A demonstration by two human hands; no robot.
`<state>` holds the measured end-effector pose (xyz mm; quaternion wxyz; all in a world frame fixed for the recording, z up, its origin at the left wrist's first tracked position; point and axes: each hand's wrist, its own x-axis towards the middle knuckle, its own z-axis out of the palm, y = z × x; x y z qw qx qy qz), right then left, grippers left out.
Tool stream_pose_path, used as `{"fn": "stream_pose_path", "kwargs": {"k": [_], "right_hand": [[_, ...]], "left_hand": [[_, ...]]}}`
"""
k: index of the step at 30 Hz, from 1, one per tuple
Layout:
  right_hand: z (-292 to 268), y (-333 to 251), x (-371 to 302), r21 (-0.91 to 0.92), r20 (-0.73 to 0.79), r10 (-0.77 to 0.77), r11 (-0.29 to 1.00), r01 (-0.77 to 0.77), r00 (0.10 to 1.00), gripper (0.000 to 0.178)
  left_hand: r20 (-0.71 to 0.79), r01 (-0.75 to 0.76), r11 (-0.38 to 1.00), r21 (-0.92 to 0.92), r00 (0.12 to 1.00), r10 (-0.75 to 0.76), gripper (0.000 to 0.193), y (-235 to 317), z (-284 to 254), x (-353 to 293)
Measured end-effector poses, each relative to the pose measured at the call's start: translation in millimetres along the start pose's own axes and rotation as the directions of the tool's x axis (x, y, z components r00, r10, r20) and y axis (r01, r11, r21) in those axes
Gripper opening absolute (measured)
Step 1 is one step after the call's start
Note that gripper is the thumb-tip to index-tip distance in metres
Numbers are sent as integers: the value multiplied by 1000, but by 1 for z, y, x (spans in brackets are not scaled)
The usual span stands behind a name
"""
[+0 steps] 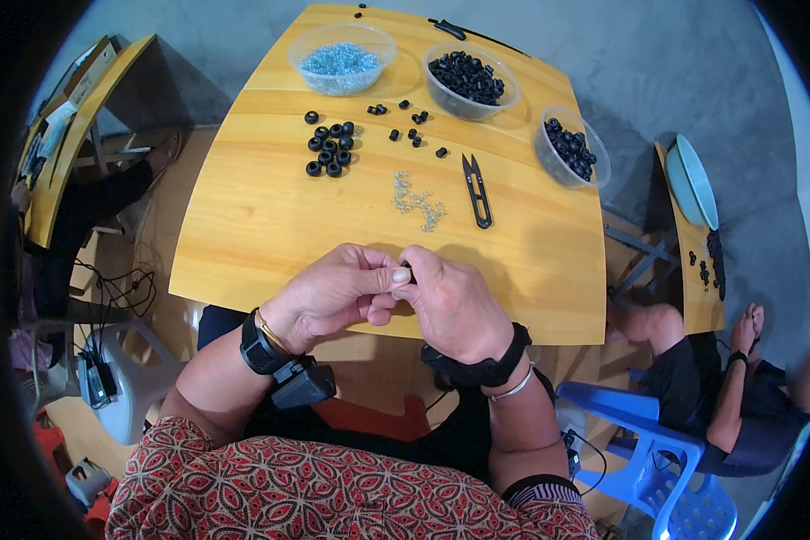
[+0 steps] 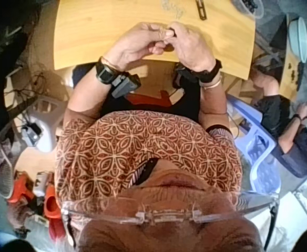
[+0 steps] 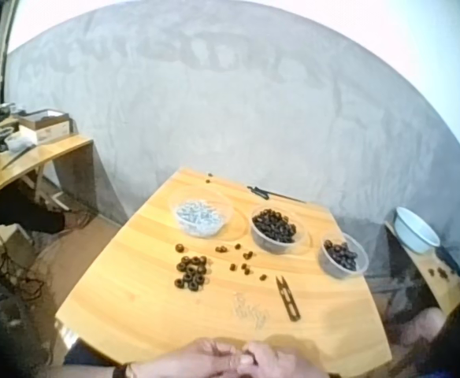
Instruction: The recorder is assembling small black circular components using a pair of tweezers to insert silver pieces into them.
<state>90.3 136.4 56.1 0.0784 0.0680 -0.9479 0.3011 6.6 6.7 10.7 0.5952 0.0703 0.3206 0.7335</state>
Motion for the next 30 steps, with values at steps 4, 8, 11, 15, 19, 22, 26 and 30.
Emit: {"fn": "stream_pose_path", "kwargs": {"k": [4,8,11,15,19,22,26,30], "right_hand": [[1,0,-1,25,20,22,999,-23,1000,17],[3,-1,1,125,47,17,992,-23,999,18],[5,3,-1,233,18,-6,972,1,1000,19],[8,5,-2,154,43,31,987,-37,999,20],[7,2,-1,160,36,44,986,-49,998,20],[6,3,-2,138,22,20,990,-23,1000,20],[0,-2,-2,40,-46,-85,995,87,995,22],[-8,0,-6,120,-21,-58,991,60,998,24]], "left_hand": [[-26,-11,999,41,1000,12,16,-1,3,-1],[-14,-9,999,52,1000,10,16,-2,3,-1],[-31,-8,997,73,999,10,16,-1,6,-2],[-17,-26,999,20,1000,26,17,-3,2,-2],[-67,-48,999,-7,997,47,17,-3,6,-2],[35,-51,999,13,998,50,18,-1,1,-2],[121,-90,995,34,989,86,21,-1,-2,-5],[216,-131,984,120,971,103,22,6,-1,-10]]}}
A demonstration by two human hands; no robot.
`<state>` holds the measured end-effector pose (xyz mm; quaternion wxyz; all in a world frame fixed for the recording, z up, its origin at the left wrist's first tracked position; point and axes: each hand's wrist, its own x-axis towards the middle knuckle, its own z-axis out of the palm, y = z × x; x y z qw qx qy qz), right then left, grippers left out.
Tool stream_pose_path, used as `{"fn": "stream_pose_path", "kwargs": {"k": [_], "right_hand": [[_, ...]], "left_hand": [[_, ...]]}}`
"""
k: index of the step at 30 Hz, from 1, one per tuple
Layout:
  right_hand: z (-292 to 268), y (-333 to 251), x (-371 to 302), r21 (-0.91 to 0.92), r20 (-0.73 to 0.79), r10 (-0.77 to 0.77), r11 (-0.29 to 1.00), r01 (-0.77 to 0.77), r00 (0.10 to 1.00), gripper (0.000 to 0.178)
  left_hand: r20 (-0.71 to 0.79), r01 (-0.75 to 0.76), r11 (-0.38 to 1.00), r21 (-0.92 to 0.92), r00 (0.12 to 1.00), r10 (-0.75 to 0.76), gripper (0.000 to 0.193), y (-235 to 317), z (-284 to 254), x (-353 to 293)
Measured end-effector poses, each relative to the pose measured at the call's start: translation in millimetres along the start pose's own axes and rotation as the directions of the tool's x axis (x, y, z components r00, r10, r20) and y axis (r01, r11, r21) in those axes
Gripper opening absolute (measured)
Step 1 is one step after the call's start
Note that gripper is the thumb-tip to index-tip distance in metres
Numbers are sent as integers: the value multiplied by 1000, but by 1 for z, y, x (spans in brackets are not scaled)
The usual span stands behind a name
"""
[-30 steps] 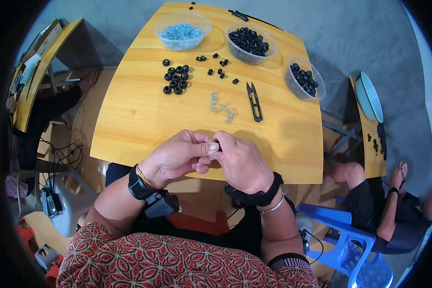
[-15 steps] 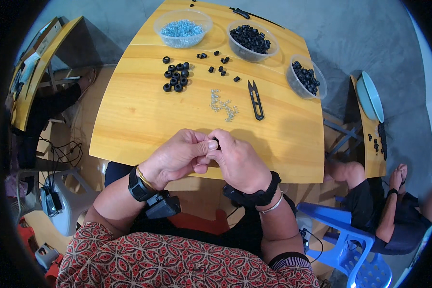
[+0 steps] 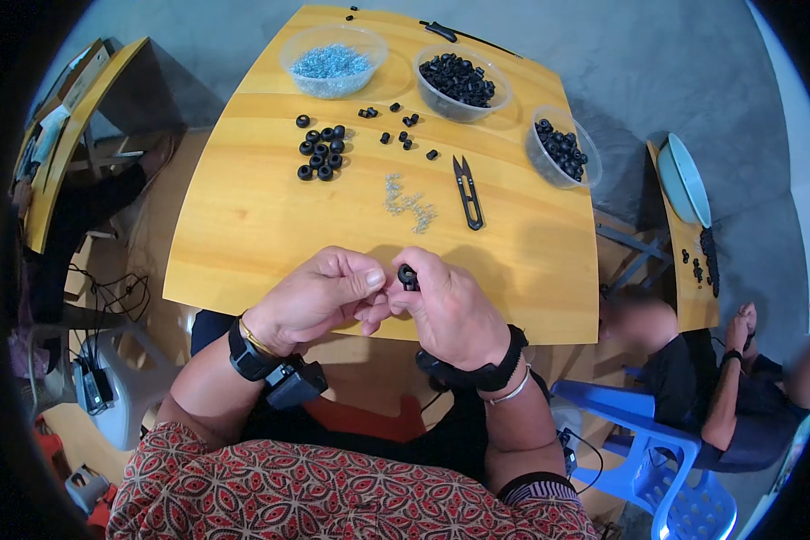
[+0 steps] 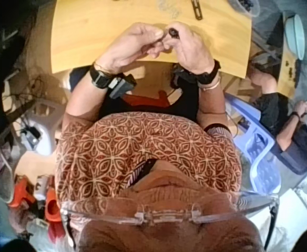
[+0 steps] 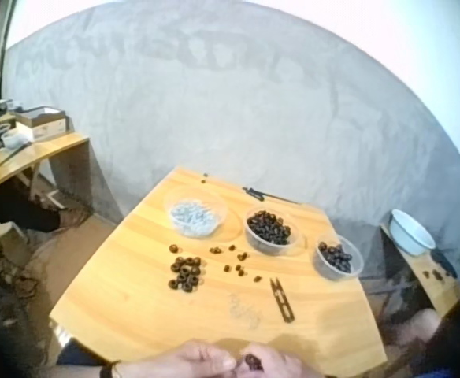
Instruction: The recorder is assembling small black circular components using a pair of tweezers to insert silver pieces into them.
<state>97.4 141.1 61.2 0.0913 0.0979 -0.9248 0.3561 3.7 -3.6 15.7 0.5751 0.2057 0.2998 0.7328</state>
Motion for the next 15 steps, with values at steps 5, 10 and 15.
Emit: {"fn": "stream_pose_path", "kwargs": {"k": [5,10,15], "right_hand": [[-6,-10,2,-60,-1,-57,997,57,998,27],[0,-5,0,-34,-8,-74,997,74,997,31],[5,0,0,-46,-2,-45,998,45,999,33]], "left_hand": [[-61,13,1000,-27,998,-15,20,-1,4,-2],[-142,77,976,-203,984,-107,16,-2,7,0],[-190,37,956,-291,977,-96,16,-7,9,3]]}}
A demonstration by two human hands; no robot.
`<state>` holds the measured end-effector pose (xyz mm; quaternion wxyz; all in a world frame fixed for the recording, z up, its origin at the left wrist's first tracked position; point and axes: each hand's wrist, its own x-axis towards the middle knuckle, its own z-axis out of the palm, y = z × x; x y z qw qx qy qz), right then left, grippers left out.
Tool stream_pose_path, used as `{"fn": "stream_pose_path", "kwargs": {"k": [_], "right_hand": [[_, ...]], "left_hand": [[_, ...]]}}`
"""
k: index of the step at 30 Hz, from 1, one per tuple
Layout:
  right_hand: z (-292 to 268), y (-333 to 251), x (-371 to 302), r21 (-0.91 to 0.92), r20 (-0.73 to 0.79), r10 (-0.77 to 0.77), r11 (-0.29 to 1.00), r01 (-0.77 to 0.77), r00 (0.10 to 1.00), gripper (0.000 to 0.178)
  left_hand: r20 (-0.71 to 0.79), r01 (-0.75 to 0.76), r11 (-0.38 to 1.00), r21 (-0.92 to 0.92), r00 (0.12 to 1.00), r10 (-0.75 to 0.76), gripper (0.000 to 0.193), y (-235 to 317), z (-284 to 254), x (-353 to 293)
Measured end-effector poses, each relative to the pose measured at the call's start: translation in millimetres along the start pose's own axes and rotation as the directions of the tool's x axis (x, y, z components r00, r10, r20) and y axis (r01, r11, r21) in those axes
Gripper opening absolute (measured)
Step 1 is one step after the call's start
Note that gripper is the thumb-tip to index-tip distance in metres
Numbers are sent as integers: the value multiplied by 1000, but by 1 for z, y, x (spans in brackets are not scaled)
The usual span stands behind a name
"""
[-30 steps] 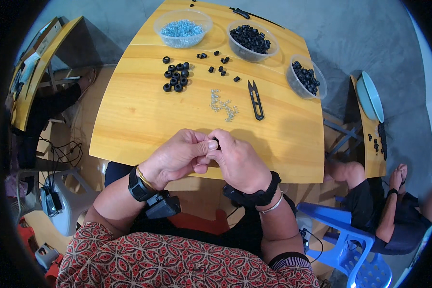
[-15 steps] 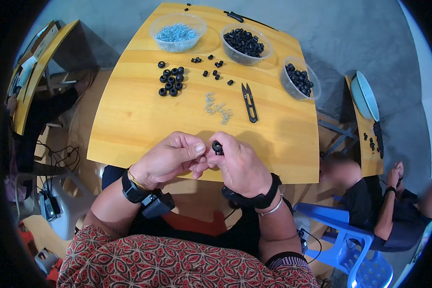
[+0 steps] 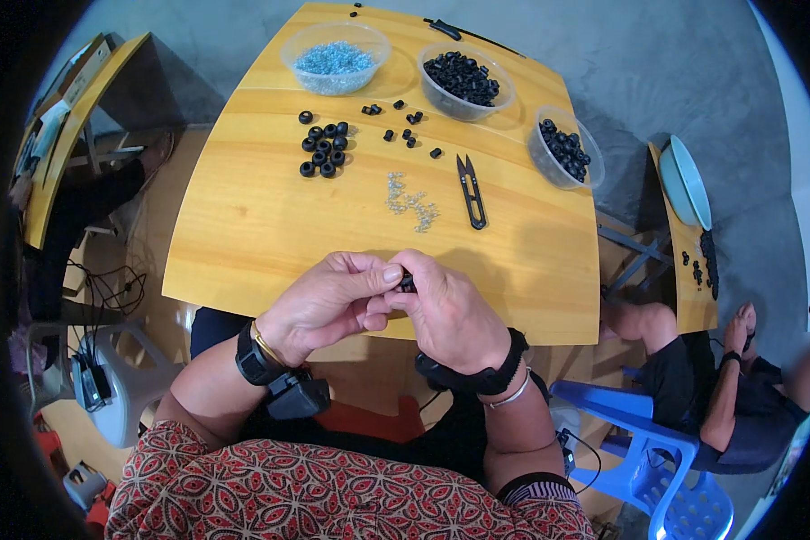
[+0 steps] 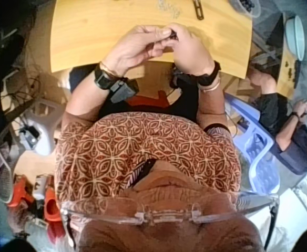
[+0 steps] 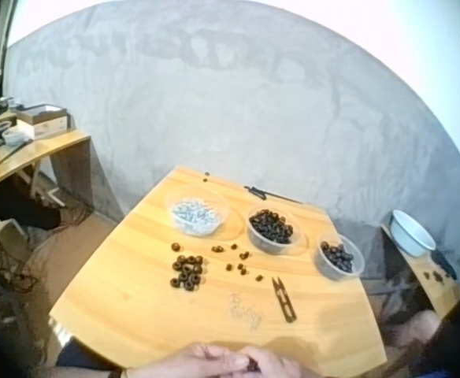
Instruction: The recorder is assembling small black circular components using a pair of tweezers to insert silver pieces into them.
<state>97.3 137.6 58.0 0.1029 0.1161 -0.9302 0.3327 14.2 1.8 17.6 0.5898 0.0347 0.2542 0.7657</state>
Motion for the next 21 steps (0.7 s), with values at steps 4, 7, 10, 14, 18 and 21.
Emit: {"fn": "stream_pose_path", "kwargs": {"k": [4,7,10,14,18,21], "right_hand": [[3,-4,4,-54,-46,2,999,-5,999,30],[3,-10,7,-68,-52,37,997,-41,998,25],[4,-11,8,-51,-49,80,995,-83,996,21],[4,-8,7,-68,-46,73,995,-76,996,20],[3,-6,3,-86,-57,53,995,-58,997,22],[1,-7,1,-94,-80,60,993,-67,995,24]], "left_hand": [[-109,3,999,-32,994,-7,14,-1,6,0],[-103,-39,997,-70,994,32,13,-6,8,-1],[-126,-64,996,-60,990,57,14,-9,8,2],[-105,-26,1000,7,994,26,14,-8,7,2],[1,-4,999,40,1000,4,16,-6,0,2],[8,-49,963,266,999,49,22,5,-4,-1]]}}
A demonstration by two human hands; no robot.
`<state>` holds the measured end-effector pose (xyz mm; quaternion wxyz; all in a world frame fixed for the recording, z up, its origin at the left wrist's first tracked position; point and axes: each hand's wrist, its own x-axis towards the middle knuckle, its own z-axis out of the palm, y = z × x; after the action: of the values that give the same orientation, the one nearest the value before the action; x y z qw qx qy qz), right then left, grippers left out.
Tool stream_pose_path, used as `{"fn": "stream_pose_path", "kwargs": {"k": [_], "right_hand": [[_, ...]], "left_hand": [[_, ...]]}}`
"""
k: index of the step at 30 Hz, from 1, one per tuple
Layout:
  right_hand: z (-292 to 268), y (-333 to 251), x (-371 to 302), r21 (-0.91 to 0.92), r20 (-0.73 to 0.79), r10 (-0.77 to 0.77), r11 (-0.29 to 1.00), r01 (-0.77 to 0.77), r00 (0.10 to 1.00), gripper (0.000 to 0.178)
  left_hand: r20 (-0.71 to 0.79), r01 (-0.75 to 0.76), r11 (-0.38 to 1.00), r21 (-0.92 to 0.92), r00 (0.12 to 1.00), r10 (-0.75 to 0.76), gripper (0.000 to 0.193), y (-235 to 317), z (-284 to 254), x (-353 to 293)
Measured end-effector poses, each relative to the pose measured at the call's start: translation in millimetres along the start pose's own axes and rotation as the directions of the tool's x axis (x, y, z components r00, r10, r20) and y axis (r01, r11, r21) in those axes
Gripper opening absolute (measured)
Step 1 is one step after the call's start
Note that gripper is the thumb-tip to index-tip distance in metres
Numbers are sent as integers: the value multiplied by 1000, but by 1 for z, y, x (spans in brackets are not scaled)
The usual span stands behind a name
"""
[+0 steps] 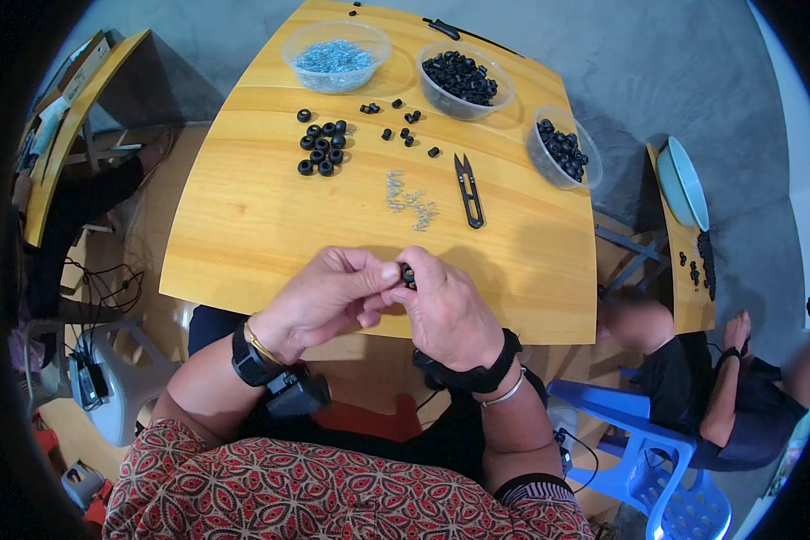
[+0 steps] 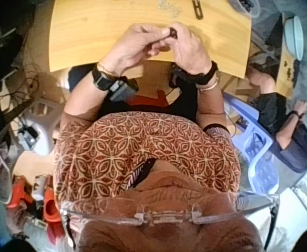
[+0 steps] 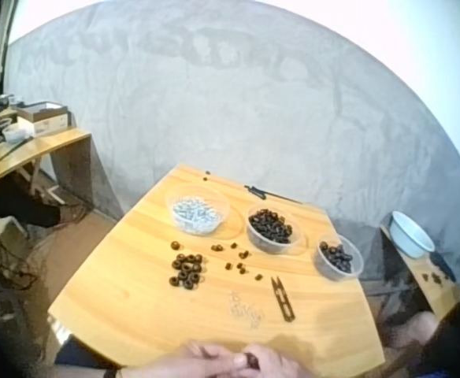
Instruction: The recorder is assembling small black circular components using a pair of tweezers to insert silver pieces into them.
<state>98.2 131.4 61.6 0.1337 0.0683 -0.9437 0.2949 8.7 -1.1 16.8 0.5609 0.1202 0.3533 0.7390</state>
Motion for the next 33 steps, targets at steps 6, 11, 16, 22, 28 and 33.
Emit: {"fn": "stream_pose_path", "kwargs": {"k": [6,11,16,22,28,33], "right_hand": [[-9,-9,-2,-25,35,-23,999,24,999,30],[-4,-15,-7,-1,9,-114,993,114,993,29],[-9,-22,-10,25,58,-88,996,87,994,31],[-10,-24,-13,64,55,-105,993,101,993,29],[-4,-26,-15,122,-28,-165,978,168,986,24],[2,-19,-15,158,-51,-114,980,120,992,23]], "left_hand": [[211,-467,762,448,884,418,107,-6,18,-1],[331,-628,489,605,758,562,92,-17,19,7],[309,-649,374,662,691,653,75,-19,25,0],[352,-708,249,661,585,730,66,-19,30,-2],[392,-729,164,665,528,753,57,-18,29,-5],[337,-669,314,673,656,675,52,-15,25,-4]]}}
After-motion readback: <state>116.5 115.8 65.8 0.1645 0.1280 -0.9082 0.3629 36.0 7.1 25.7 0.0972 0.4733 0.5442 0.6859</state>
